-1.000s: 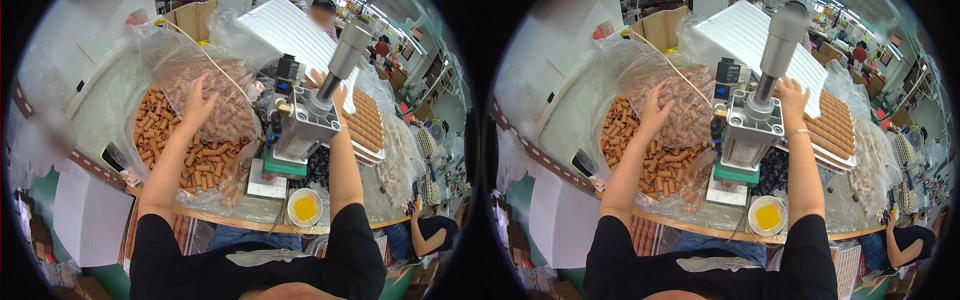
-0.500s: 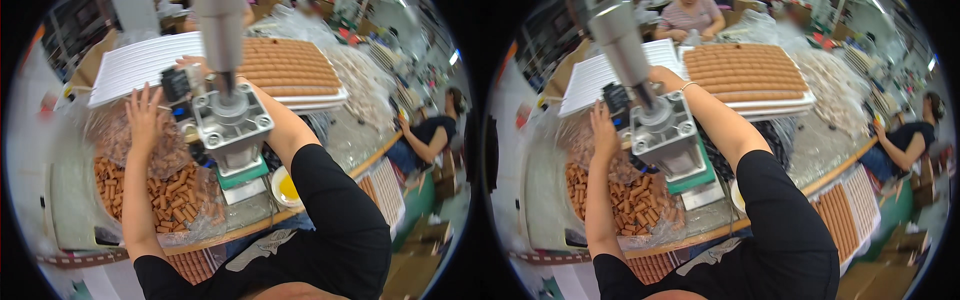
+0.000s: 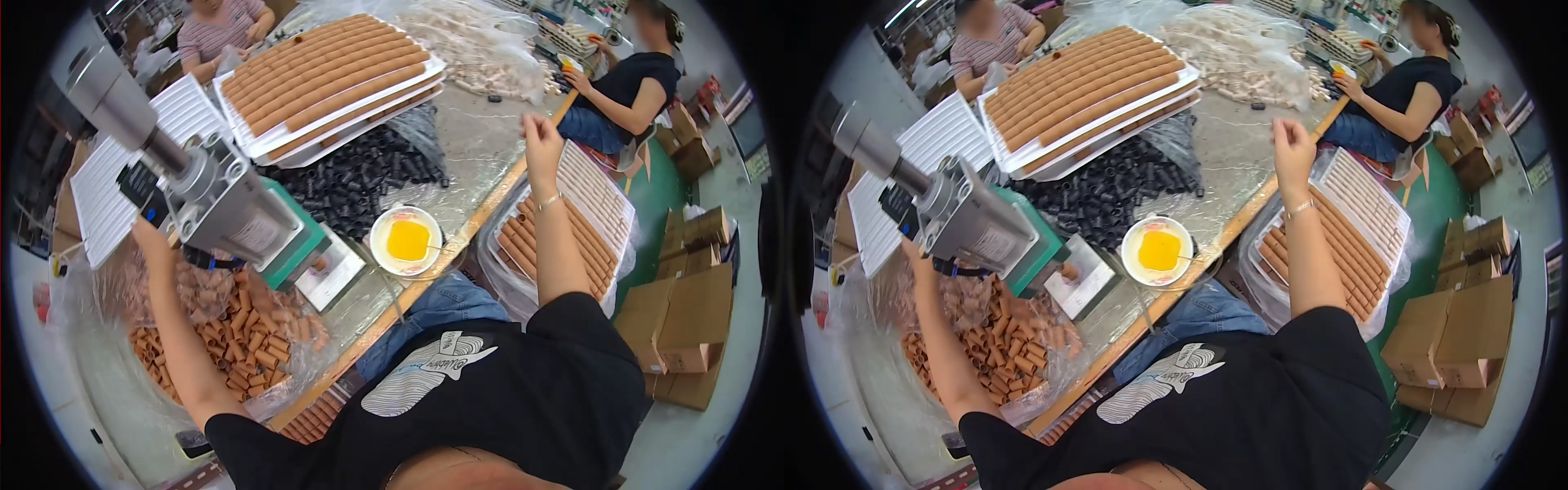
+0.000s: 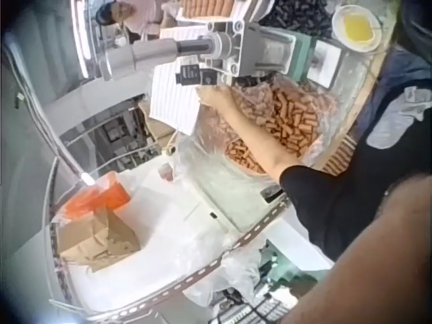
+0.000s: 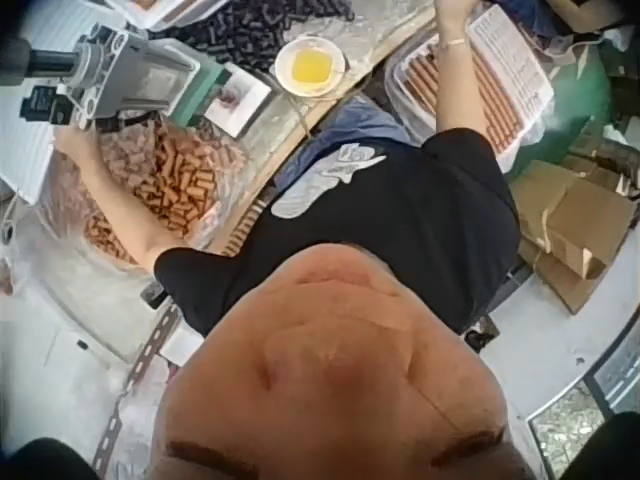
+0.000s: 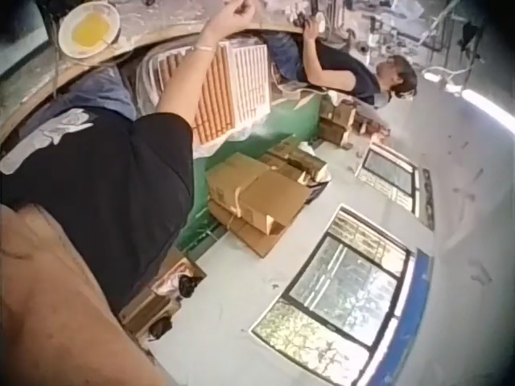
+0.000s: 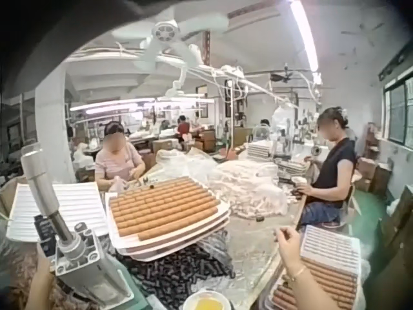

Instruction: Applying glue and using a manual press to assemble small cylindrical components at a factory workstation.

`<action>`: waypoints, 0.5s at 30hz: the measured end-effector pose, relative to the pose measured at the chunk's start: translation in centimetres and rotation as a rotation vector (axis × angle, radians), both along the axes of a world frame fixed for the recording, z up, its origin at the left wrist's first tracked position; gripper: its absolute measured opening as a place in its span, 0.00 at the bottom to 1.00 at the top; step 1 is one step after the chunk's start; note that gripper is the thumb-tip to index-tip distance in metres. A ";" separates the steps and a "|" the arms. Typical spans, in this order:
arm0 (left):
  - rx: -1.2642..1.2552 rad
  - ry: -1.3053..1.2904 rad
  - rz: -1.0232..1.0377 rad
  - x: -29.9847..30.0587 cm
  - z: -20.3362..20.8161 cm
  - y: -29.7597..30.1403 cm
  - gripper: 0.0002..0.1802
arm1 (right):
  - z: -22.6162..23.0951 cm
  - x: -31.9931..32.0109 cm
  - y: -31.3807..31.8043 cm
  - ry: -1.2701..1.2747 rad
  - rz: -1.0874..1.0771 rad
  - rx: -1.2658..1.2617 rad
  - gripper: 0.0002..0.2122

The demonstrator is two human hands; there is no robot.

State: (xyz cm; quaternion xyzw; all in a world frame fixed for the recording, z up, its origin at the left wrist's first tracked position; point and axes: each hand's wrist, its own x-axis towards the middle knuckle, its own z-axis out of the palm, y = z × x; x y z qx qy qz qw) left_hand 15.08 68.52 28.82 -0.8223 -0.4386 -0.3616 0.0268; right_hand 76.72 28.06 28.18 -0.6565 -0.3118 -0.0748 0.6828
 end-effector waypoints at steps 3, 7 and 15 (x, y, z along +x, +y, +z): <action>0.249 -0.230 0.152 3.2 9.5 -8.1 0.17 | -5.8 2.0 -4.2 0.182 0.018 -0.210 0.08; 0.867 -0.114 0.251 -6.5 17.5 -13.0 0.13 | -9.4 3.8 -2.1 0.188 0.093 -0.394 0.13; 0.412 -0.371 0.753 -7.1 10.3 -30.9 0.16 | -13.5 17.0 8.8 -0.061 -0.271 -0.550 0.18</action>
